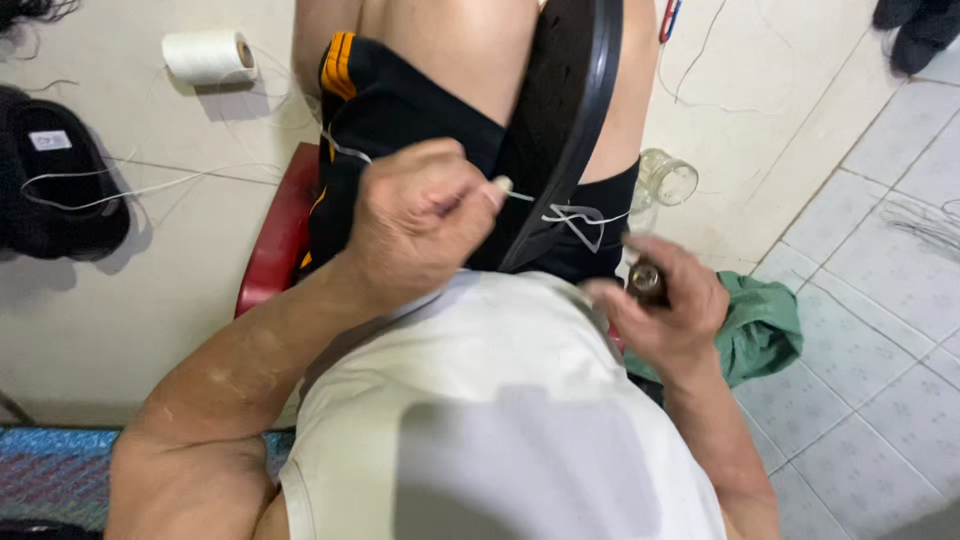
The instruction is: The person sews the sole of a black slipper using a needle and white thread. They repeatedly push the needle through the sole and pull the thread tight to secure the stitching.
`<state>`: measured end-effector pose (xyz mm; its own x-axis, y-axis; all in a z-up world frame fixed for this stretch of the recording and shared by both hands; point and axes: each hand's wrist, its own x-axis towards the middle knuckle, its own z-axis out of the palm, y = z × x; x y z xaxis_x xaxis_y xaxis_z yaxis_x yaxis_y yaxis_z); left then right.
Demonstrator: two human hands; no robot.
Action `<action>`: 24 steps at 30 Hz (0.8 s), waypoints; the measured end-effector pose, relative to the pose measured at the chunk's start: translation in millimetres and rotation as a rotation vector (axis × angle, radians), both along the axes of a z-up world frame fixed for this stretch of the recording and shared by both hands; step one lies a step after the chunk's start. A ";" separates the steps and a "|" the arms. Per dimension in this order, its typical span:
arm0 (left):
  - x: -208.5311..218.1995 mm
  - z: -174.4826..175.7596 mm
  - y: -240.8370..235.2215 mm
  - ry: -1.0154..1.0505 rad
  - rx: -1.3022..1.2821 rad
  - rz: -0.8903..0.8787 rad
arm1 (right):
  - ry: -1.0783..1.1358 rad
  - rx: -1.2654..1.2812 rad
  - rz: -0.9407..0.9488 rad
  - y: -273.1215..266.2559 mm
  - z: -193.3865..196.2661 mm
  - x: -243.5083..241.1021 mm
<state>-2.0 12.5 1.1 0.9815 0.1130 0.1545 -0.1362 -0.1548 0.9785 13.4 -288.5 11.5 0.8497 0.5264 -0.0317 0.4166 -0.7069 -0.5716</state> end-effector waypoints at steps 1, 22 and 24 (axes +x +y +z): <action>-5.5 2.9 3.2 0.067 -0.006 0.073 | -0.071 -0.067 -0.099 2.3 -9.1 -5.3; -2.4 -4.7 -1.3 0.051 -0.023 -0.048 | 0.132 0.368 -0.095 11.9 19.4 28.3; -3.5 -4.7 -0.2 0.061 -0.039 -0.041 | 0.018 0.345 0.009 22.3 4.3 28.4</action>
<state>-5.6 12.3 -3.6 0.9929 0.0773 0.0905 -0.0816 -0.1118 0.9904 41.9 -266.2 15.7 0.8459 0.5162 0.1342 0.4096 -0.4674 -0.7835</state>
